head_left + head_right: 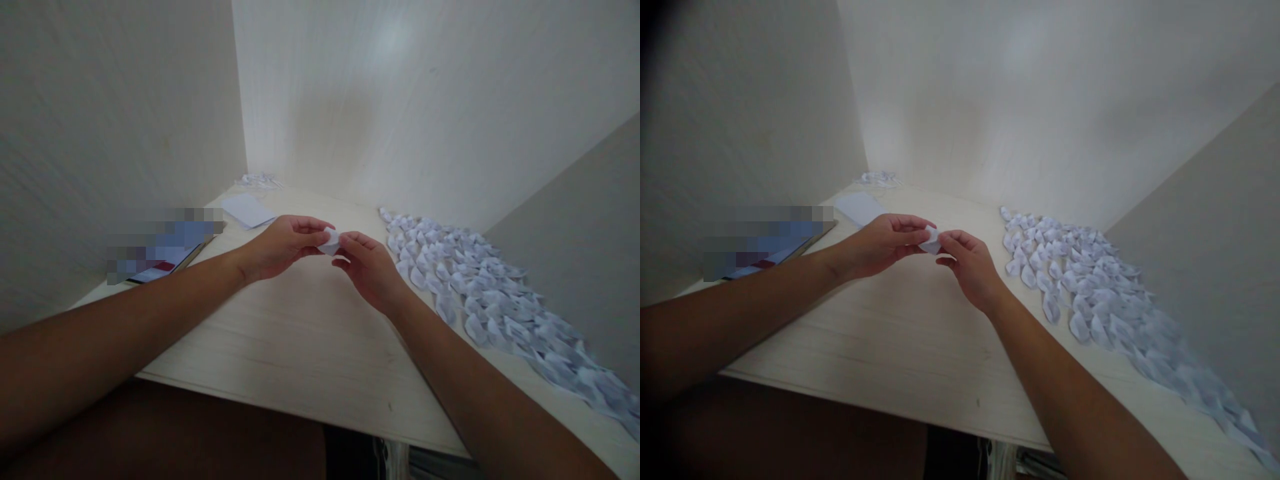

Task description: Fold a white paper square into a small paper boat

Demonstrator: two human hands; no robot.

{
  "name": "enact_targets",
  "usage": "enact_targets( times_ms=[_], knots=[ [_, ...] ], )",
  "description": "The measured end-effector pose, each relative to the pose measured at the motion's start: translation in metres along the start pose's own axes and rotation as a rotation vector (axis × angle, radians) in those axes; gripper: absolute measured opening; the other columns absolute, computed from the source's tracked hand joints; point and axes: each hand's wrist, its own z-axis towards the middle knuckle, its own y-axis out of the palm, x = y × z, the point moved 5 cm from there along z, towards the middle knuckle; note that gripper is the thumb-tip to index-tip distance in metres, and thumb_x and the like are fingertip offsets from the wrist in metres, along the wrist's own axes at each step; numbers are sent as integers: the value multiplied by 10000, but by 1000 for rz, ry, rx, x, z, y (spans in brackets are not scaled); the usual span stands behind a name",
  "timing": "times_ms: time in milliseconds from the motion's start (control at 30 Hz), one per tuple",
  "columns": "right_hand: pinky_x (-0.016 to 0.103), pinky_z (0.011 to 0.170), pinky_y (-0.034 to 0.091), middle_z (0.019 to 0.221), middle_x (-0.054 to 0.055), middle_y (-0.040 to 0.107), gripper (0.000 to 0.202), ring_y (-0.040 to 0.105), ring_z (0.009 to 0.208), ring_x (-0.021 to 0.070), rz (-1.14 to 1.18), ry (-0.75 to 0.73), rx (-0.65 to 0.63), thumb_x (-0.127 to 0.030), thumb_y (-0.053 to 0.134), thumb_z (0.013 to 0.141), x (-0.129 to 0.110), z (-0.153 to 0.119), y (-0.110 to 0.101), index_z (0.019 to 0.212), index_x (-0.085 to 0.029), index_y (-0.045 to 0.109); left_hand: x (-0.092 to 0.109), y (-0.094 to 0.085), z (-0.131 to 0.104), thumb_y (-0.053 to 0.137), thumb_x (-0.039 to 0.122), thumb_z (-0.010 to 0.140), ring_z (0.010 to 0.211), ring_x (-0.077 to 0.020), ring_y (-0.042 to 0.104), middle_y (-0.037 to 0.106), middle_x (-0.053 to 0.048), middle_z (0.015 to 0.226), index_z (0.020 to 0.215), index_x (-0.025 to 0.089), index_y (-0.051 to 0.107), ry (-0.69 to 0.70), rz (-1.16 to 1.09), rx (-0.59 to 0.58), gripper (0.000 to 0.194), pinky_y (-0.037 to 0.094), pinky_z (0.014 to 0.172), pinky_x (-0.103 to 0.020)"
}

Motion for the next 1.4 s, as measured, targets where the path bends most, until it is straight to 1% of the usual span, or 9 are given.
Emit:
enact_targets(
  times_ms=[133,367,500,667,833,1000,1167,1267,1400],
  knots=[
    [308,754,506,876,2,743,340,645,821,152,-27,-16,-1,-502,931,720,1,-1,0,815,-236,743,-3,2,-1,982,293,714,822,-145,729,782,-65,878,914,101,790,-47,62,2,338,608,869,-329],
    [270,637,420,758,-13,685,388,543,675,112,-85,-215,136,-552,887,776,1,-2,0,762,-217,691,-9,23,-9,979,374,720,776,-148,739,744,-29,823,868,118,686,150,67,174,417,677,834,-365],
    [284,574,390,690,-24,628,402,495,603,119,-300,-340,191,-581,808,855,-2,-4,0,778,-227,635,-10,30,-12,830,365,894,642,-127,695,663,17,705,852,158,608,183,246,149,307,677,672,-322],
    [286,558,393,699,-5,641,375,516,594,126,-488,-369,190,-559,736,915,-5,-4,0,787,-225,620,-5,25,-12,586,249,1013,502,-101,613,604,46,624,885,202,520,313,565,100,151,527,484,-208],
    [288,555,417,709,2,675,306,557,576,134,-593,-335,179,-511,686,954,-7,-6,4,877,-216,655,4,22,-17,549,248,1003,472,-94,562,585,51,643,907,216,502,500,814,167,112,454,459,-203],
    [331,692,468,764,32,702,216,610,685,173,-912,-512,258,-397,637,1000,-22,-21,15,878,-224,678,13,28,-23,561,219,990,555,-114,569,605,29,685,879,225,476,625,1023,240,139,432,531,-226],
    [353,733,428,758,39,656,223,536,698,187,-953,-615,304,-322,683,966,-31,-30,23,757,-249,660,15,33,-28,579,274,999,589,-127,590,624,6,701,856,224,483,589,1100,287,179,462,568,-243],
    [346,705,433,740,29,661,213,562,680,181,-869,-588,288,-327,691,967,-32,-27,19,769,-249,672,15,28,-26,596,333,994,614,-132,631,655,-4,741,894,221,508,544,987,271,174,496,561,-233],
    [317,599,431,657,-4,665,255,592,579,153,-682,-438,175,-462,713,963,-24,-14,8,850,-235,697,9,20,-14,519,445,1014,546,-132,641,642,-3,714,870,212,532,342,884,67,274,478,499,-236]
  ],
)
